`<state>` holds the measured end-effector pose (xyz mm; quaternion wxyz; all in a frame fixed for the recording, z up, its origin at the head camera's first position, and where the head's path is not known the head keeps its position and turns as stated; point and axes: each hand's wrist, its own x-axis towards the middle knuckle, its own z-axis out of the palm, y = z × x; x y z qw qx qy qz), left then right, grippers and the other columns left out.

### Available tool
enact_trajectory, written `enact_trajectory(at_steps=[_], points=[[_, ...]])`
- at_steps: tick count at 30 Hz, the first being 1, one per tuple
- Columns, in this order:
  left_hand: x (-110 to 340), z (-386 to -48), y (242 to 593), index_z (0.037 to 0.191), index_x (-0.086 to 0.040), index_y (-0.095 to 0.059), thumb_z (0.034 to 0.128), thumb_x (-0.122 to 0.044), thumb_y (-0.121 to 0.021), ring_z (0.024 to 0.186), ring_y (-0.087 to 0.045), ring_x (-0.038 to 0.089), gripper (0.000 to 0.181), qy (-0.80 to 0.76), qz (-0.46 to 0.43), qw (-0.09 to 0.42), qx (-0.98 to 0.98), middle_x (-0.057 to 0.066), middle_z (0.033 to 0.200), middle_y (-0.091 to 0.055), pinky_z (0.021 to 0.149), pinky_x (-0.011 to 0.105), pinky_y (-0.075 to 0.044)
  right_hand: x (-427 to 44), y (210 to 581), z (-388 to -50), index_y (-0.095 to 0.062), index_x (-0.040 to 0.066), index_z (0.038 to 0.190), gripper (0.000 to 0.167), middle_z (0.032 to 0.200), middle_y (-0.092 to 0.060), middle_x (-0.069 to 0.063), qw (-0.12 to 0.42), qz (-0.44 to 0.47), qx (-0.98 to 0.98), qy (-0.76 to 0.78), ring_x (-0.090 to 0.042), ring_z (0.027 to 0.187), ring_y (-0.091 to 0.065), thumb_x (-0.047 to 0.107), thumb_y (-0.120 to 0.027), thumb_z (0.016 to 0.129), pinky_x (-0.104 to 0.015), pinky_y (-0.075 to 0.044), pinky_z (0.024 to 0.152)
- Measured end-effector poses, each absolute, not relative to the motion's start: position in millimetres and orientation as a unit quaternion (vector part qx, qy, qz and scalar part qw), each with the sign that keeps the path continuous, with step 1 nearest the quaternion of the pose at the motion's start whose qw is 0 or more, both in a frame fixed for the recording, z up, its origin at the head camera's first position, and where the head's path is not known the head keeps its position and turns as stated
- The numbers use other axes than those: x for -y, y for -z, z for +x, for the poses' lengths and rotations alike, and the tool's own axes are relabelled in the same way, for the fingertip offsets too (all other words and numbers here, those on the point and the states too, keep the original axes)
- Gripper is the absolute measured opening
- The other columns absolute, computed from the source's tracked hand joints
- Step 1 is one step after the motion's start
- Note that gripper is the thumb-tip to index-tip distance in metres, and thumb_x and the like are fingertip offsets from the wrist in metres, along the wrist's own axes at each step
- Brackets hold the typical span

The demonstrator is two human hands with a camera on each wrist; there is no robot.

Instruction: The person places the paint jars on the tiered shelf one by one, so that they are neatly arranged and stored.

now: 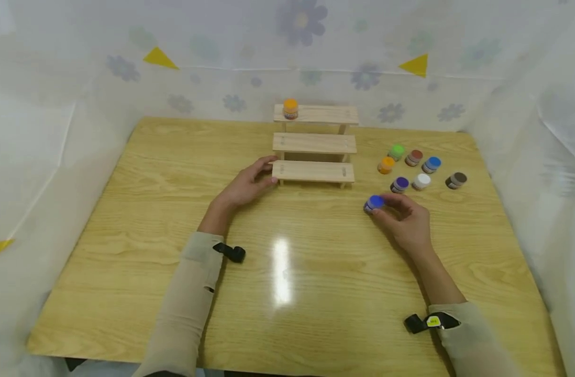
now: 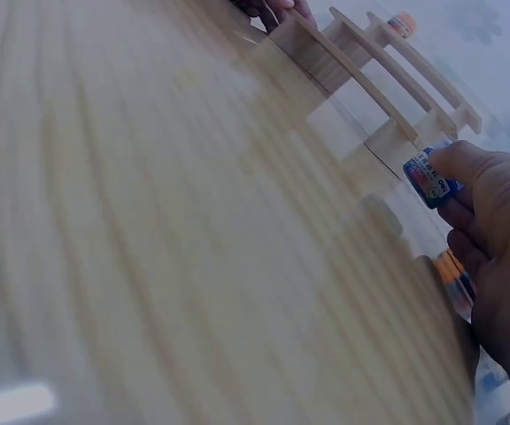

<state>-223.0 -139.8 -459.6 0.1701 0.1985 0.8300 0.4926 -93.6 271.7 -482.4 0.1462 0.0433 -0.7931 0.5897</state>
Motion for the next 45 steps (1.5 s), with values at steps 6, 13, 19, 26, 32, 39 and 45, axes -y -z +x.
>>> enact_trajectory(at_steps=[6,13,19,26,32,39,45], points=[[135.1,-221.8,458.4,0.165,-0.03,-0.035,0.1091,-0.035,-0.061,0.146,-0.045,0.029,0.062,-0.502,0.201,0.176,-0.823,0.011,0.156,-0.05,0.123,0.051,-0.032,-249.0,485.7,-103.9,-0.074,-0.005,0.12,0.036,0.117,-0.075,-0.02,0.126,0.088,0.782,-0.604,-0.009,0.109,-0.069,-0.008,-0.084,0.086,-0.025,-0.054,0.099],[133.1,-218.8,456.9,0.166,-0.027,-0.035,0.1095,-0.031,-0.061,0.145,-0.047,0.029,0.062,-0.514,0.198,0.182,-0.815,0.012,0.156,-0.05,0.122,0.051,-0.033,-237.2,483.3,-110.8,-0.074,-0.007,0.12,0.038,0.118,-0.073,-0.025,0.124,0.116,0.772,-0.613,-0.01,0.112,-0.07,-0.013,-0.083,0.084,-0.025,-0.052,0.103],[136.6,-218.5,458.7,0.166,-0.027,-0.035,0.1093,-0.033,-0.061,0.147,-0.044,0.031,0.063,-0.509,0.195,0.179,-0.819,0.014,0.157,-0.049,0.123,0.052,-0.032,-223.5,478.6,-112.4,-0.073,-0.008,0.121,0.038,0.119,-0.072,-0.027,0.104,0.135,0.762,-0.625,-0.012,0.114,-0.069,-0.013,-0.082,0.085,-0.026,-0.051,0.105],[136.9,-219.8,459.4,0.166,-0.025,-0.035,0.1095,-0.032,-0.061,0.147,-0.044,0.03,0.063,-0.506,0.205,0.176,-0.819,0.014,0.157,-0.05,0.124,0.051,-0.031,-200.5,480.0,-121.4,-0.073,-0.005,0.122,0.04,0.12,-0.073,-0.025,0.085,0.159,0.765,-0.618,-0.011,0.116,-0.068,-0.014,-0.082,0.084,-0.03,-0.051,0.106],[132.2,-221.2,461.6,0.165,-0.023,-0.035,0.1092,-0.03,-0.062,0.145,-0.048,0.027,0.062,-0.516,0.215,0.174,-0.811,0.01,0.155,-0.053,0.123,0.048,-0.033,-181.8,463.1,-123.9,-0.071,-0.012,0.12,0.039,0.119,-0.072,-0.028,0.085,0.179,0.766,-0.611,-0.014,0.115,-0.068,-0.018,-0.08,0.083,-0.04,-0.051,0.108],[129.6,-221.4,460.6,0.165,-0.026,-0.036,0.1089,-0.03,-0.062,0.143,-0.05,0.025,0.062,-0.525,0.21,0.176,-0.806,0.008,0.155,-0.054,0.122,0.047,-0.034,-180.5,466.8,-131.1,-0.074,-0.003,0.121,0.038,0.119,-0.074,-0.021,0.098,0.185,0.759,-0.617,-0.013,0.114,-0.067,-0.012,-0.082,0.085,-0.027,-0.05,0.106],[133.4,-219.9,462.2,0.165,-0.027,-0.036,0.1093,-0.03,-0.061,0.144,-0.049,0.026,0.061,-0.52,0.207,0.177,-0.81,0.01,0.155,-0.053,0.122,0.047,-0.034,-177.5,464.2,-138.0,-0.075,0.0,0.121,0.034,0.119,-0.075,-0.017,0.099,0.162,0.763,-0.618,-0.016,0.11,-0.069,-0.005,-0.084,0.088,-0.042,-0.051,0.105]])
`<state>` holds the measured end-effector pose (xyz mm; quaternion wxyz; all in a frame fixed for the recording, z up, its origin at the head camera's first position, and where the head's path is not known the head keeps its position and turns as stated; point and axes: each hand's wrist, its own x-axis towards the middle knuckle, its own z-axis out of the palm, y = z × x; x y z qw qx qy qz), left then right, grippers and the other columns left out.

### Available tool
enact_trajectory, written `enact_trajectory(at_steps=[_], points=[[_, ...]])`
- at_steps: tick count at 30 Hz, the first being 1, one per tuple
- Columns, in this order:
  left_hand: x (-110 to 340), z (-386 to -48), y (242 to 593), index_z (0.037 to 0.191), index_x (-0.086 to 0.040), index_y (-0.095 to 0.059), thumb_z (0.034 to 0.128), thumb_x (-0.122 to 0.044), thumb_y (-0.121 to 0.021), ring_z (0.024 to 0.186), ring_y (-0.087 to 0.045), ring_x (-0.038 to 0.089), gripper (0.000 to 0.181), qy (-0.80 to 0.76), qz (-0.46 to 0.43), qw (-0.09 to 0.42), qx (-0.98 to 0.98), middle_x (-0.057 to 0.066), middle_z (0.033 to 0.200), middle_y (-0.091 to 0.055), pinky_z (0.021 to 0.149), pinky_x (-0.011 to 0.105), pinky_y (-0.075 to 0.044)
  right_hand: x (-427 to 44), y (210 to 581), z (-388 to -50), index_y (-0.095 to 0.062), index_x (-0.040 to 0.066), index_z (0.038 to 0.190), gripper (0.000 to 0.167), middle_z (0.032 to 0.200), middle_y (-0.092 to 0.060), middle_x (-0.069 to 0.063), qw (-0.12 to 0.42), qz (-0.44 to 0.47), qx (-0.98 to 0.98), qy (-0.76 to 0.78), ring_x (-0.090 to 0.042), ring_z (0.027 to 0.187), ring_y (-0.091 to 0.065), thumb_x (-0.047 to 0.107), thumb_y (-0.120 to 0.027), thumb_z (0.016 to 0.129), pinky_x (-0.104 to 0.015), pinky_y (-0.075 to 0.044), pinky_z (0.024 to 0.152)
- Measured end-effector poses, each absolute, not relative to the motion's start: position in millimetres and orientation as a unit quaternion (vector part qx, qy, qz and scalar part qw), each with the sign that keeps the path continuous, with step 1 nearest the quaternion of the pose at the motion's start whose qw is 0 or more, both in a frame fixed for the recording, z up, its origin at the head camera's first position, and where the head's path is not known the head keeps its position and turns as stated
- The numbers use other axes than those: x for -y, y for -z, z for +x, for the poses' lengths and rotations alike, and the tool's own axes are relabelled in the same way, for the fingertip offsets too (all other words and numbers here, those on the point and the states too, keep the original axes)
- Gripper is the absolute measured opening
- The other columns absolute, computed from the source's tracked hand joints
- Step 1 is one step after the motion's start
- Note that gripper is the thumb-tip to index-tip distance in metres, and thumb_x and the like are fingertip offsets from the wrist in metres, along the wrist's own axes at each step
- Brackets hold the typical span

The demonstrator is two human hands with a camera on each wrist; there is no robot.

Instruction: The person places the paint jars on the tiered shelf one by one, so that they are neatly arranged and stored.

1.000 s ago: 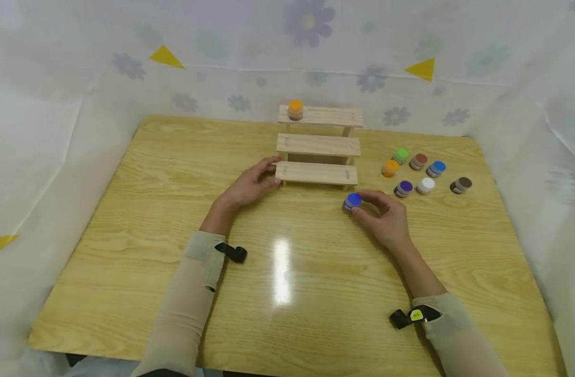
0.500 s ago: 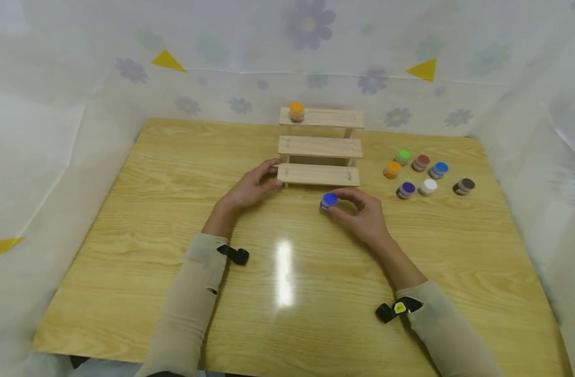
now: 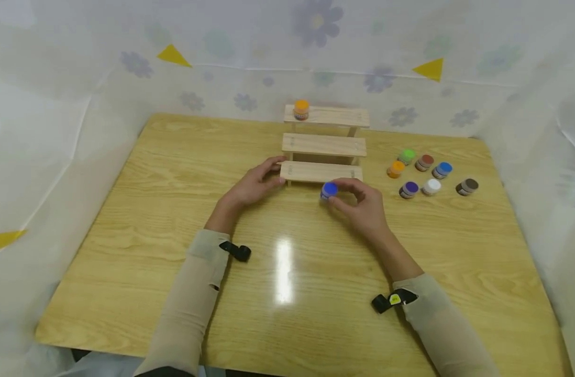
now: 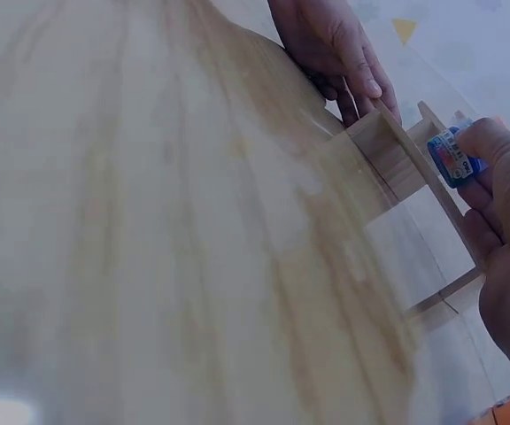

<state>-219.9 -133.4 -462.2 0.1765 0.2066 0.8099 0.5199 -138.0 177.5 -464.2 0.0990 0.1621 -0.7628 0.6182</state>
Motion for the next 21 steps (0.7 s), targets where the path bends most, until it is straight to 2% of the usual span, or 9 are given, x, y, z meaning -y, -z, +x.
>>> enact_trajectory(at_steps=[2,5,12,18,21], points=[[134.9,-220.3,460.6,0.165,-0.028,-0.036,0.1093,-0.03,-0.061,0.144,-0.049,0.026,0.061,-0.518,0.204,0.172,-0.813,0.01,0.154,-0.053,0.122,0.047,-0.035,-175.5,459.4,-143.6,-0.075,0.001,0.121,0.033,0.119,-0.076,-0.014,0.101,0.153,0.765,-0.618,-0.015,0.11,-0.069,-0.002,-0.084,0.089,-0.045,-0.051,0.105],[135.2,-220.6,459.1,0.165,-0.026,-0.037,0.1093,-0.03,-0.062,0.145,-0.048,0.027,0.061,-0.519,0.204,0.171,-0.813,0.01,0.154,-0.053,0.122,0.048,-0.034,-174.4,449.7,-154.4,-0.075,0.0,0.122,0.032,0.119,-0.076,-0.014,0.114,0.143,0.759,-0.625,-0.014,0.11,-0.068,-0.001,-0.083,0.09,-0.043,-0.052,0.103],[134.2,-221.9,461.2,0.165,-0.027,-0.036,0.1084,-0.034,-0.063,0.145,-0.048,0.027,0.063,-0.521,0.204,0.183,-0.808,0.01,0.155,-0.054,0.124,0.048,-0.032,-172.9,428.8,-185.8,-0.071,-0.01,0.123,0.034,0.114,-0.075,-0.017,0.162,0.162,0.726,-0.648,-0.016,0.104,-0.068,-0.012,-0.078,0.089,-0.029,-0.056,0.093],[133.5,-221.3,461.8,0.165,-0.026,-0.036,0.1083,-0.032,-0.063,0.145,-0.048,0.026,0.063,-0.529,0.199,0.179,-0.805,0.008,0.154,-0.054,0.123,0.048,-0.032,-166.5,414.4,-212.2,-0.073,-0.006,0.121,0.03,0.114,-0.075,-0.012,0.175,0.158,0.724,-0.649,-0.017,0.109,-0.067,-0.004,-0.08,0.091,-0.033,-0.054,0.099],[132.6,-221.6,462.3,0.165,-0.025,-0.036,0.1085,-0.031,-0.063,0.145,-0.049,0.025,0.063,-0.532,0.203,0.18,-0.802,0.008,0.154,-0.055,0.123,0.048,-0.033,-163.7,409.4,-226.3,-0.073,-0.007,0.122,0.031,0.117,-0.074,-0.015,0.174,0.157,0.727,-0.645,-0.017,0.11,-0.066,-0.004,-0.079,0.092,-0.034,-0.053,0.101]])
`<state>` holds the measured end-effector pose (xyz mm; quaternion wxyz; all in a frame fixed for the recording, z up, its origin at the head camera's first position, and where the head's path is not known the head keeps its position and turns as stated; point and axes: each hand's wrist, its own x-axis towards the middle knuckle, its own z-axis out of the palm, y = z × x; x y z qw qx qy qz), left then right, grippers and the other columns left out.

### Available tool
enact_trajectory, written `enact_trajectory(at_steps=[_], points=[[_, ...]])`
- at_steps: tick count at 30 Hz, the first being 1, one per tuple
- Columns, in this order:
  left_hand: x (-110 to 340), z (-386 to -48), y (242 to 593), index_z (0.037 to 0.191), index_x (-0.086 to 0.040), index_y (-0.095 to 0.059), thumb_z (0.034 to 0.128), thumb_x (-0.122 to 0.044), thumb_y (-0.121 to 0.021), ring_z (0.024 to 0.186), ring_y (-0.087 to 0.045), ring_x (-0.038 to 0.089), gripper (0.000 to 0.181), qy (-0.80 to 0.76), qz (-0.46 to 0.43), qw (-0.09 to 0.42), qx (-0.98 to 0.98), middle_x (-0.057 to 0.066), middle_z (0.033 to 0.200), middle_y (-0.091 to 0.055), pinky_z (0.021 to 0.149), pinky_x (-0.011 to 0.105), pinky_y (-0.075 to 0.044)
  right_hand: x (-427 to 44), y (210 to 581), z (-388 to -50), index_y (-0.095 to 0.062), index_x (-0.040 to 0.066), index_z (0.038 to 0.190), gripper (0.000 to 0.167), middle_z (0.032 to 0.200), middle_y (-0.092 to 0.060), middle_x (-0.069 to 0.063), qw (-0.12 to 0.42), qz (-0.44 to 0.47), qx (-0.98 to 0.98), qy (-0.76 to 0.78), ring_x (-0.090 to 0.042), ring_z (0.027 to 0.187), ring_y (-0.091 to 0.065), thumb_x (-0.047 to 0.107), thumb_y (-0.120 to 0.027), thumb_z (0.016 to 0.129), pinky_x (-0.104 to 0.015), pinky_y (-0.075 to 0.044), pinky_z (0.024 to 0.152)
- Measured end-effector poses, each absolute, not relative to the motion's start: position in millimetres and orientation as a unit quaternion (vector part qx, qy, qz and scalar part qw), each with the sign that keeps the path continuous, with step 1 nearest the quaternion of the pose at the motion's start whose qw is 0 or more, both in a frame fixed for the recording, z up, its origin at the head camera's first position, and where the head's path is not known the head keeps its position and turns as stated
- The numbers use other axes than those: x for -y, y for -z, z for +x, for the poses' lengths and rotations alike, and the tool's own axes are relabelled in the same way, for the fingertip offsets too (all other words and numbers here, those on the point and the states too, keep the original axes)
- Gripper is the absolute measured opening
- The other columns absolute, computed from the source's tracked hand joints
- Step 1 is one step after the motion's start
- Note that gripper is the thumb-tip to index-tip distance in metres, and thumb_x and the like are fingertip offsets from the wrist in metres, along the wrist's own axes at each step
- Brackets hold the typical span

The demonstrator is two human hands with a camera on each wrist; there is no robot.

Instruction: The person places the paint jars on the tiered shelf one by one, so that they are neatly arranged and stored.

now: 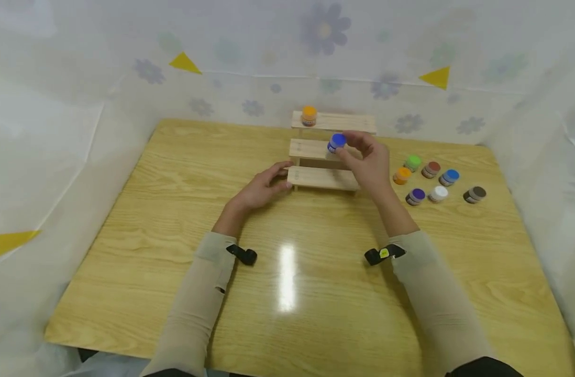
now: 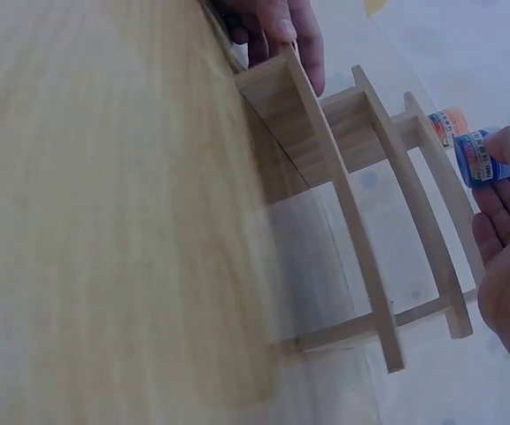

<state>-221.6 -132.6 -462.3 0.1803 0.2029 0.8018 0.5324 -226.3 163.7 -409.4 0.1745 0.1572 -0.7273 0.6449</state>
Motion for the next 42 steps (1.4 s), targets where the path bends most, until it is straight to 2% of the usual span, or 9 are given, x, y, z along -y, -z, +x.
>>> enact_trajectory(at_steps=[4,8,15,21,27,32,38,42], points=[[130.7,-221.6,463.0,0.165,-0.024,-0.036,0.1086,-0.03,-0.062,0.144,-0.05,0.025,0.063,-0.534,0.208,0.182,-0.799,0.009,0.154,-0.055,0.123,0.047,-0.034,-160.0,398.1,-240.3,-0.071,-0.011,0.122,0.032,0.117,-0.073,-0.023,0.188,0.155,0.738,-0.629,-0.017,0.107,-0.068,-0.007,-0.078,0.091,-0.03,-0.053,0.1],[129.4,-221.1,464.2,0.165,-0.024,-0.036,0.1086,-0.03,-0.063,0.142,-0.051,0.026,0.063,-0.535,0.207,0.185,-0.798,0.01,0.154,-0.054,0.122,0.047,-0.035,-155.6,379.0,-240.6,-0.069,-0.015,0.121,0.03,0.116,-0.072,-0.031,0.196,0.159,0.754,-0.606,-0.018,0.1,-0.071,-0.008,-0.076,0.092,-0.027,-0.056,0.095],[129.7,-220.0,463.0,0.165,-0.027,-0.036,0.1086,-0.033,-0.062,0.143,-0.05,0.025,0.063,-0.529,0.205,0.186,-0.803,0.01,0.155,-0.053,0.121,0.048,-0.036,-152.0,363.0,-246.8,-0.07,-0.011,0.126,0.031,0.119,-0.072,-0.027,0.185,0.137,0.783,-0.578,-0.012,0.096,-0.069,-0.004,-0.074,0.096,-0.02,-0.055,0.087],[130.1,-217.9,461.5,0.165,-0.027,-0.036,0.1091,-0.033,-0.061,0.144,-0.05,0.025,0.062,-0.524,0.207,0.186,-0.805,0.01,0.155,-0.053,0.122,0.047,-0.035,-152.8,379.0,-268.5,-0.07,-0.005,0.131,0.035,0.124,-0.072,-0.024,0.166,0.104,0.792,-0.578,-0.019,0.106,-0.069,0.004,-0.076,0.098,-0.023,-0.056,0.092],[127.8,-217.1,459.8,0.165,-0.025,-0.035,0.1094,-0.032,-0.061,0.144,-0.049,0.025,0.062,-0.524,0.209,0.181,-0.806,0.009,0.156,-0.053,0.123,0.045,-0.033,-155.1,379.8,-274.3,-0.069,-0.001,0.135,0.038,0.127,-0.073,-0.017,0.159,0.104,0.809,-0.556,-0.022,0.113,-0.07,0.009,-0.075,0.1,-0.026,-0.057,0.095],[125.2,-218.1,458.9,0.166,-0.023,-0.035,0.1095,-0.029,-0.061,0.143,-0.05,0.026,0.062,-0.531,0.213,0.18,-0.8,0.01,0.156,-0.054,0.123,0.045,-0.034,-158.4,377.1,-270.1,-0.064,-0.002,0.141,0.045,0.135,-0.07,-0.018,0.144,0.102,0.809,-0.56,-0.025,0.123,-0.069,0.009,-0.076,0.099,-0.027,-0.055,0.1],[123.5,-217.7,459.0,0.165,-0.023,-0.036,0.1096,-0.028,-0.061,0.142,-0.052,0.025,0.061,-0.536,0.21,0.187,-0.796,0.009,0.154,-0.054,0.122,0.045,-0.035,-162.9,383.5,-255.6,-0.069,-0.002,0.134,0.042,0.131,-0.071,-0.019,0.165,0.099,0.778,-0.598,-0.03,0.121,-0.069,0.007,-0.08,0.095,-0.032,-0.054,0.104],[123.3,-220.2,460.0,0.165,-0.022,-0.035,0.1096,-0.027,-0.061,0.143,-0.051,0.027,0.061,-0.536,0.202,0.189,-0.798,0.01,0.156,-0.054,0.123,0.047,-0.033,-162.0,386.9,-243.7,-0.069,-0.005,0.133,0.042,0.131,-0.07,-0.024,0.165,0.102,0.754,-0.627,-0.034,0.124,-0.067,0.003,-0.08,0.094,-0.035,-0.052,0.108]])
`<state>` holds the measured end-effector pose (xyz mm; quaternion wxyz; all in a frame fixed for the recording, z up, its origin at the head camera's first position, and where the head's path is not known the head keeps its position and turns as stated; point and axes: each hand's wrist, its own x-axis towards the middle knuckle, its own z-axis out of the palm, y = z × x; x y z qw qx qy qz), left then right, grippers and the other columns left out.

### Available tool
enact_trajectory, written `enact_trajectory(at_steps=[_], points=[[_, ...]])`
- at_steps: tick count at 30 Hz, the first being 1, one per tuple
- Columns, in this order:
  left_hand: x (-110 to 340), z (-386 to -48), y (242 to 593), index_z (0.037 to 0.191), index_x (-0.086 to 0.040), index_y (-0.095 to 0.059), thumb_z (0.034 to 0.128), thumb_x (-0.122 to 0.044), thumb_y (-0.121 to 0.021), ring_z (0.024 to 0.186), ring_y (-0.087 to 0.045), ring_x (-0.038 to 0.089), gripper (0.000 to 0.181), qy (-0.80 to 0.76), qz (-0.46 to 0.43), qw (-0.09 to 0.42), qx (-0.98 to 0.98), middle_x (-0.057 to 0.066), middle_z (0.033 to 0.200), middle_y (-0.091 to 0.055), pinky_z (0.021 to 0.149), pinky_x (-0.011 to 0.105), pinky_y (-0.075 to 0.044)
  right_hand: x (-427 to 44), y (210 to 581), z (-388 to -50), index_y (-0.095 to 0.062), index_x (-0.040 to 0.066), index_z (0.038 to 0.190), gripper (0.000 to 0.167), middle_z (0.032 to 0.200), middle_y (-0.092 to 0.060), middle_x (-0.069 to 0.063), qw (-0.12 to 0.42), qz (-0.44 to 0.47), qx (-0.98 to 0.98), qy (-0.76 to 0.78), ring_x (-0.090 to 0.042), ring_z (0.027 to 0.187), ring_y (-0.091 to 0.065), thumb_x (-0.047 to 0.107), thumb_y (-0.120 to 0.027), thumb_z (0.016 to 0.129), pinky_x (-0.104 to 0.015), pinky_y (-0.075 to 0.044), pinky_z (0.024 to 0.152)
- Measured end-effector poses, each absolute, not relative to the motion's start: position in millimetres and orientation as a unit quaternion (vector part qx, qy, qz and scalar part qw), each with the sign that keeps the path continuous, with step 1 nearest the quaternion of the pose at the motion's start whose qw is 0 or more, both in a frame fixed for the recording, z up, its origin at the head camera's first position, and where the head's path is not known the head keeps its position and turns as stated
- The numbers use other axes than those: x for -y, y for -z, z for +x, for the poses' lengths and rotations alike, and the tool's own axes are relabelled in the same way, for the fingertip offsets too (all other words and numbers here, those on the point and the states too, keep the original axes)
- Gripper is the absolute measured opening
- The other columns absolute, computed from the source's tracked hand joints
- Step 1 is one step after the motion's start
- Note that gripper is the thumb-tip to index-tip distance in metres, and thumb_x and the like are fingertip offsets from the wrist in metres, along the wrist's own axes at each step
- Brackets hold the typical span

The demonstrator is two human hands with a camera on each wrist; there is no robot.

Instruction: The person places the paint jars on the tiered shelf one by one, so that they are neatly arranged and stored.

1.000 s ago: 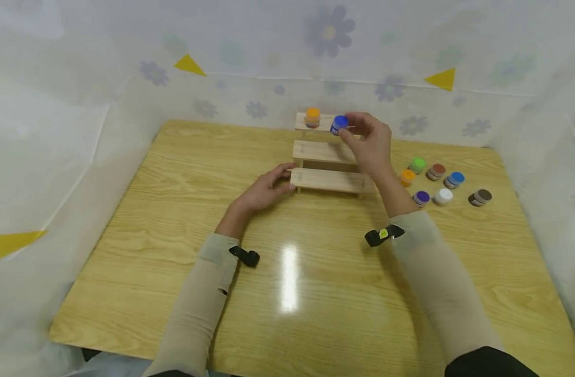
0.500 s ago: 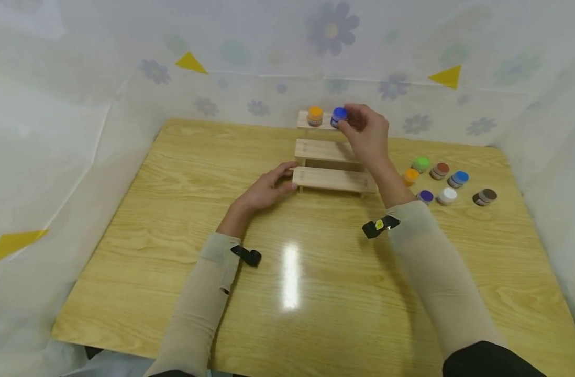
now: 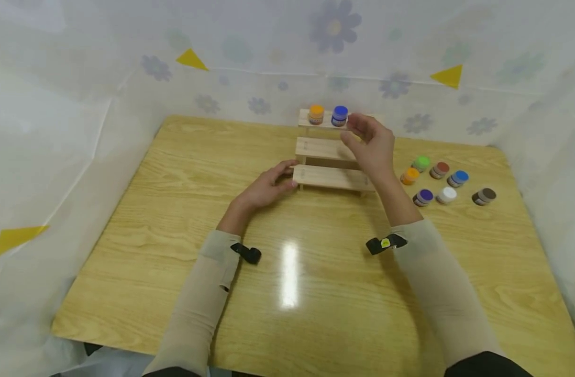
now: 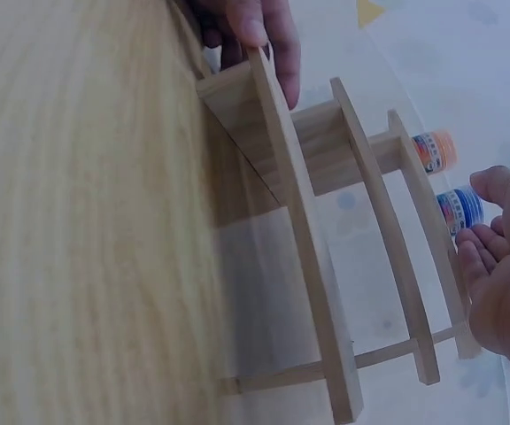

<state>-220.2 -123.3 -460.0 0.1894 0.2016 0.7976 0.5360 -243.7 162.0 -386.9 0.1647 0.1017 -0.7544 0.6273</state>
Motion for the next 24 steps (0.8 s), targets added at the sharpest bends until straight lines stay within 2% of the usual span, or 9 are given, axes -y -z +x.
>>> enact_trajectory(at_steps=[3,8,14,18,24], points=[[123.1,-222.0,460.0,0.165,-0.023,-0.035,0.1093,-0.025,-0.061,0.145,-0.049,0.029,0.062,-0.536,0.195,0.191,-0.799,0.011,0.156,-0.053,0.124,0.048,-0.031,-161.5,391.1,-233.3,-0.069,-0.005,0.131,0.04,0.129,-0.07,-0.024,0.163,0.105,0.745,-0.639,-0.032,0.124,-0.066,0.004,-0.08,0.094,-0.036,-0.051,0.109],[124.0,-222.4,459.6,0.165,-0.026,-0.036,0.1085,-0.028,-0.062,0.145,-0.049,0.026,0.062,-0.533,0.197,0.19,-0.8,0.008,0.156,-0.054,0.124,0.048,-0.032,-161.8,397.9,-214.8,-0.071,-0.003,0.129,0.037,0.125,-0.072,-0.016,0.153,0.1,0.741,-0.646,-0.031,0.121,-0.067,0.007,-0.081,0.095,-0.033,-0.052,0.107],[124.6,-220.5,458.6,0.165,-0.025,-0.037,0.1087,-0.032,-0.062,0.144,-0.05,0.025,0.062,-0.526,0.208,0.189,-0.802,0.008,0.155,-0.054,0.123,0.046,-0.034,-163.1,407.1,-186.1,-0.072,-0.005,0.127,0.034,0.124,-0.072,-0.025,0.146,0.114,0.727,-0.662,-0.025,0.111,-0.071,0.003,-0.079,0.094,-0.026,-0.056,0.098],[124.5,-220.3,457.6,0.165,-0.026,-0.037,0.1091,-0.033,-0.061,0.144,-0.05,0.025,0.061,-0.524,0.21,0.188,-0.803,0.008,0.155,-0.054,0.123,0.047,-0.033,-165.6,412.7,-166.2,-0.071,-0.007,0.127,0.033,0.123,-0.073,-0.023,0.145,0.14,0.725,-0.658,-0.018,0.109,-0.072,-0.002,-0.077,0.095,-0.026,-0.056,0.097],[125.5,-220.4,458.0,0.164,-0.029,-0.037,0.1089,-0.034,-0.061,0.145,-0.048,0.027,0.06,-0.525,0.203,0.192,-0.804,0.009,0.156,-0.052,0.123,0.048,-0.033,-170.5,420.5,-141.5,-0.071,-0.01,0.125,0.032,0.123,-0.073,-0.024,0.127,0.142,0.728,-0.659,-0.027,0.113,-0.072,-0.004,-0.077,0.094,-0.027,-0.057,0.096]])
